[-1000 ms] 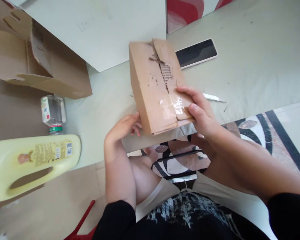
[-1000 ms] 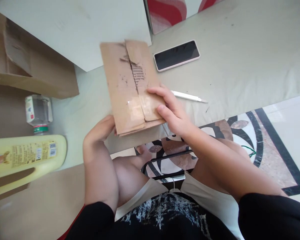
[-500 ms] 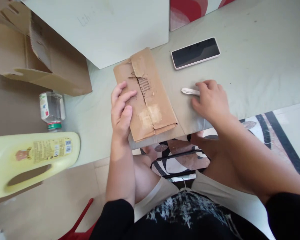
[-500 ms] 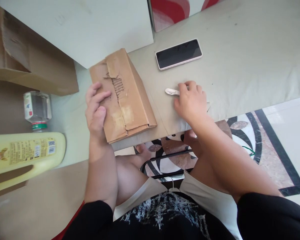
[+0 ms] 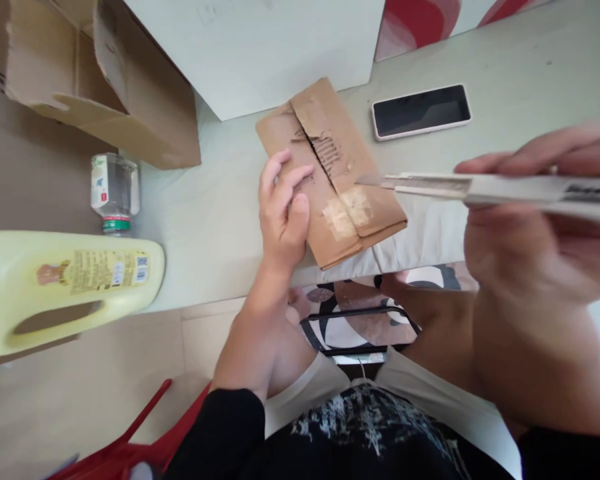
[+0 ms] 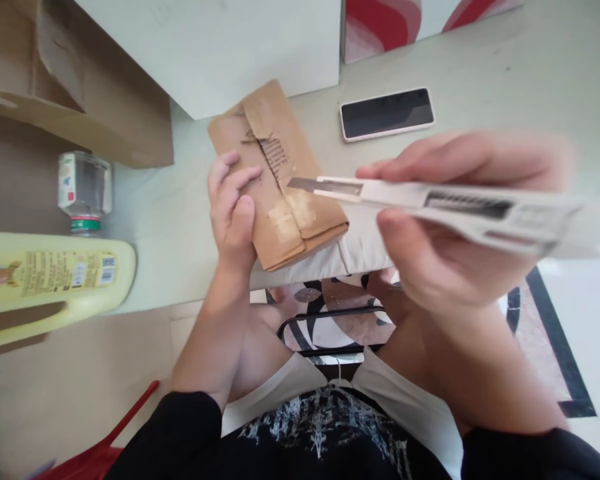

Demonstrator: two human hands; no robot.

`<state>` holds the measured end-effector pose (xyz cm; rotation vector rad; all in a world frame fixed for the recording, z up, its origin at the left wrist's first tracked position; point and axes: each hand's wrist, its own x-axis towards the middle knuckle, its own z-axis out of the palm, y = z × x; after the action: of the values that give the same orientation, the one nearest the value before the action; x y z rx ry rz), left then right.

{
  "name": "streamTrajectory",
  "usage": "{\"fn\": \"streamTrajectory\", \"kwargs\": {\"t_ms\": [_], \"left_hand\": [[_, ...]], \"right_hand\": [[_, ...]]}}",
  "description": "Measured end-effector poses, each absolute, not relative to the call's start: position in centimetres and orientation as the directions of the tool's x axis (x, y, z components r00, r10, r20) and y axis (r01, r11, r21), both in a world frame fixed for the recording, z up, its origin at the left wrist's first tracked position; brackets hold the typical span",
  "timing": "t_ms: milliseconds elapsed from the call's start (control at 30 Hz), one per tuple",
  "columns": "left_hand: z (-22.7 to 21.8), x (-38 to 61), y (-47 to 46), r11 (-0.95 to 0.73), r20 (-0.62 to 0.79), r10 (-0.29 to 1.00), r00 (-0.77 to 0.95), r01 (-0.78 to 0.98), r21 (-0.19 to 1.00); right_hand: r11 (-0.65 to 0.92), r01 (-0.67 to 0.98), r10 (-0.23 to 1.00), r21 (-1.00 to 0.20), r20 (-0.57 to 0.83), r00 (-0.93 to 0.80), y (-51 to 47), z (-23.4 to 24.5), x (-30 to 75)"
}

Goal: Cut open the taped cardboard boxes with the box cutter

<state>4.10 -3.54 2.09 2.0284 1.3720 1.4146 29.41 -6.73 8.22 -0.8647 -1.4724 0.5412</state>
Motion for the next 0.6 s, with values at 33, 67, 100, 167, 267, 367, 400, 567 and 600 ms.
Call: {"fn": "streamTrajectory", "kwargs": {"t_ms": [33,67,100,167,267,367,400,567,600], "left_hand": [[2.1,4.3,-3.6,-0.501,0.563,0.825,0.048,0.523,0.69],[2.1,4.4,-3.6,-0.509,0.573,0.818,0.047,0.522,0.684],[2.1,4.4,-3.6,-0.51,0.575,0.817,0.047,0.523,0.683],[2.2,4.5,-3.7,-0.488,0.554,0.831,0.039,0.528,0.695],[2.4,4.5,-3.8,-0.452,0.519,0.854,0.022,0.523,0.722],[2.5,4.6,-3.9,-0.449,0.51,0.86,0.024,0.512,0.733],[2.6,4.6,-3.9,-0.448,0.507,0.862,0.026,0.508,0.736],[2.7,4.5,-4.0,-0.434,0.481,0.876,0.034,0.49,0.756],[2.7,4.5,-3.9,-0.433,0.479,0.877,0.036,0.489,0.757]], "right_hand": [[0.658,0.176,0.736,-0.733,0.675,0.059,-7.2,8.3,29.0],[0.685,0.169,0.714,-0.708,0.7,0.039,-7.6,8.4,28.7],[0.689,0.175,0.714,-0.703,0.7,0.007,-7.9,8.4,28.4],[0.661,0.218,0.744,-0.718,0.666,-0.061,-8.2,8.5,28.1],[0.702,0.266,0.704,-0.66,0.701,-0.118,-8.2,8.5,27.8],[0.682,0.26,0.727,-0.684,0.671,-0.143,-8.3,8.5,27.5],[0.665,0.253,0.744,-0.702,0.649,-0.155,-8.3,8.4,27.3],[0.7,0.215,0.711,-0.681,0.694,-0.114,-8.6,8.5,27.4],[0.711,0.211,0.699,-0.671,0.708,-0.1,-8.6,8.6,27.5]]}}
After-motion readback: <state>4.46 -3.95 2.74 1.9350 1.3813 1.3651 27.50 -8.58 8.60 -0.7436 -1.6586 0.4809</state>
